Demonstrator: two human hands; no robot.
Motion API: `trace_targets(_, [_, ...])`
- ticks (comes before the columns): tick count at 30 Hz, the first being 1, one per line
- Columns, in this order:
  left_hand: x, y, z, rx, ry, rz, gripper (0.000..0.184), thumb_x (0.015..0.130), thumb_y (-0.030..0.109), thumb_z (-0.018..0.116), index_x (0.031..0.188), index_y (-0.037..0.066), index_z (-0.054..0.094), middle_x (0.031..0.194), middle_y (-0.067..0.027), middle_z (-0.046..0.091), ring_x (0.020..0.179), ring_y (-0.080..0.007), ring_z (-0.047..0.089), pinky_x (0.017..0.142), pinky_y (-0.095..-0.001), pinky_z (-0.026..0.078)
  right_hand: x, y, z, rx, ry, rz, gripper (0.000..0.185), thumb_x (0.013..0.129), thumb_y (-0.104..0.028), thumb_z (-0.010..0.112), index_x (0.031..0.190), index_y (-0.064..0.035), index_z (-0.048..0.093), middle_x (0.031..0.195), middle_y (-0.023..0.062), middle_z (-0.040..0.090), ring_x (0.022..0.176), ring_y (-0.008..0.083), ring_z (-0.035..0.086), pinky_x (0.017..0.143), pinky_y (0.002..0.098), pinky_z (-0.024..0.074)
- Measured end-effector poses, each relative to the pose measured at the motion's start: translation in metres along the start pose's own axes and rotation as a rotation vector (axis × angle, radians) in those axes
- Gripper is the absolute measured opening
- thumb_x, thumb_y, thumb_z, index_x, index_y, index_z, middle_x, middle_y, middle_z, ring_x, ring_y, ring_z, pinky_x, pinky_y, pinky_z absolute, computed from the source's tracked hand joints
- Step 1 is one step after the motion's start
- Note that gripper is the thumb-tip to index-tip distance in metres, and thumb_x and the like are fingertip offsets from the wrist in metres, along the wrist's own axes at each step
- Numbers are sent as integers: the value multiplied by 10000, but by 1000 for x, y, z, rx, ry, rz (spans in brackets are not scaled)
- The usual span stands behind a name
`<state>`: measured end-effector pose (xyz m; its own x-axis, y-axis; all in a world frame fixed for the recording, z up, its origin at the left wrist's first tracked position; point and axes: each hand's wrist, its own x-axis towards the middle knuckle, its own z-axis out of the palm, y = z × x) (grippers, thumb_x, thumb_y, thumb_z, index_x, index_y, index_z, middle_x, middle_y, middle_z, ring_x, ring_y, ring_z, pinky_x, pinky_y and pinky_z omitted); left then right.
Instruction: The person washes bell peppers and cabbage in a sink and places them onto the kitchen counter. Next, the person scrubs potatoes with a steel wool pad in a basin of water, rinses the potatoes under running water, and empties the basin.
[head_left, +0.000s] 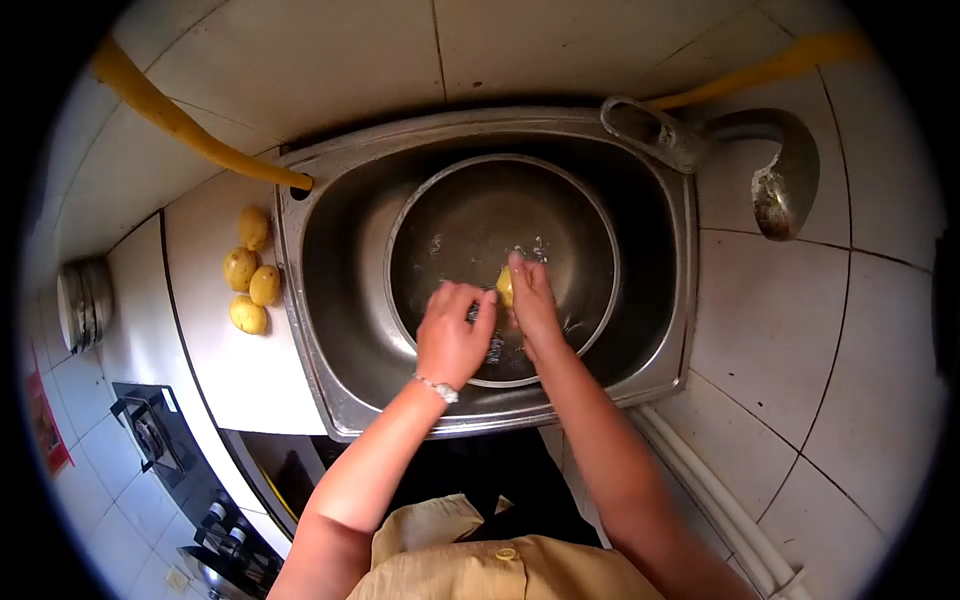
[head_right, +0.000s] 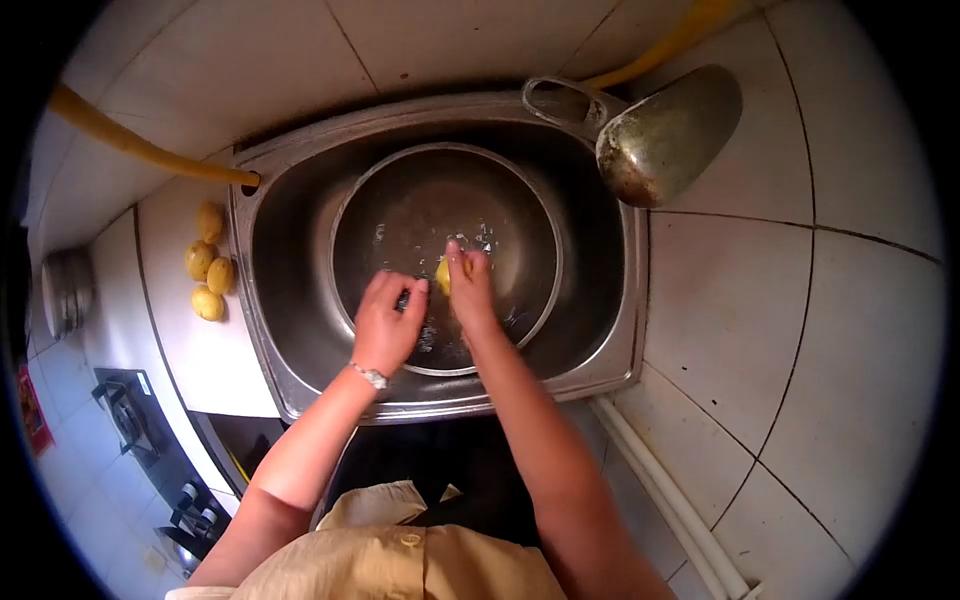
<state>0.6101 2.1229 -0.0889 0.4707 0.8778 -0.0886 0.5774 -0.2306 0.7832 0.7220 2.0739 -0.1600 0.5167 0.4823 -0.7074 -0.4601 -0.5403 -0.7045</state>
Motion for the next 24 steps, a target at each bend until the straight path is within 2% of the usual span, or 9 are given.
trace_targets(2, [-1,-5,-8,9,24,-13,118,825,140,632,784,37,594,809,-132,571,802,-333,555,711,-389,457,24,0,-1,-820,279,-447,429,880,-414,582,1105,-55,516,896,150,606,816,262,602,687,365,466])
trace_targets(6, [-2,-8,-11,-38,134,-14,116,829,107,634,811,16,565,809,-141,550,790,-326,541,716,-377,445,36,-9,-8,-1107,86,-338,394,893,-424,556,1093,-85,523,819,112,582,684,209,553,579,318,431])
trace_targets(8, [1,-9,-13,-48,157,-16,121,834,105,632,819,10,558,815,-142,547,786,-320,541,718,-372,443,36,-20,-12,-782,22,-228,378,900,-428,543,1087,-101,526,780,93,570,618,182,528,524,294,414])
trace_targets(10, [6,-12,-18,-89,249,-34,128,848,117,625,819,14,555,822,-133,543,781,-305,541,721,-356,442,14,-47,-18,34,-178,155,362,907,-433,531,1080,-116,530,741,73,558,552,155,503,470,270,397])
trace_targets(13, [11,-16,-25,-181,291,-132,135,872,140,608,829,22,558,830,-113,553,788,-270,545,732,-333,438,-20,-52,-32,850,-618,496,355,941,-458,449,1076,-141,535,728,51,525,492,97,397,421,187,290])
trace_targets(19, [8,12,-35,-271,290,-169,102,866,115,604,839,27,560,834,-102,553,811,-247,542,754,-314,428,-55,-52,-25,807,-609,446,349,957,-450,414,1088,-149,534,808,86,565,508,119,436,403,200,294])
trace_targets(21, [4,27,-32,-242,241,47,89,840,106,616,823,32,571,835,-109,552,824,-270,543,746,-333,440,-58,-49,-19,820,-640,416,297,969,-397,418,1098,-155,533,861,85,579,523,124,452,406,203,309])
trace_targets(23, [0,39,-19,-62,104,271,91,813,114,632,802,39,583,842,-117,553,840,-303,537,726,-372,455,-71,-56,11,610,20,344,272,971,-361,432,1084,-133,529,859,58,587,500,114,436,397,216,310])
trace_targets(24, [5,48,-18,50,26,232,105,808,140,634,800,41,600,860,-142,567,842,-340,546,720,-408,463,-71,-43,11,624,3,238,267,968,-353,436,1066,-122,527,837,40,587,509,107,453,391,217,308])
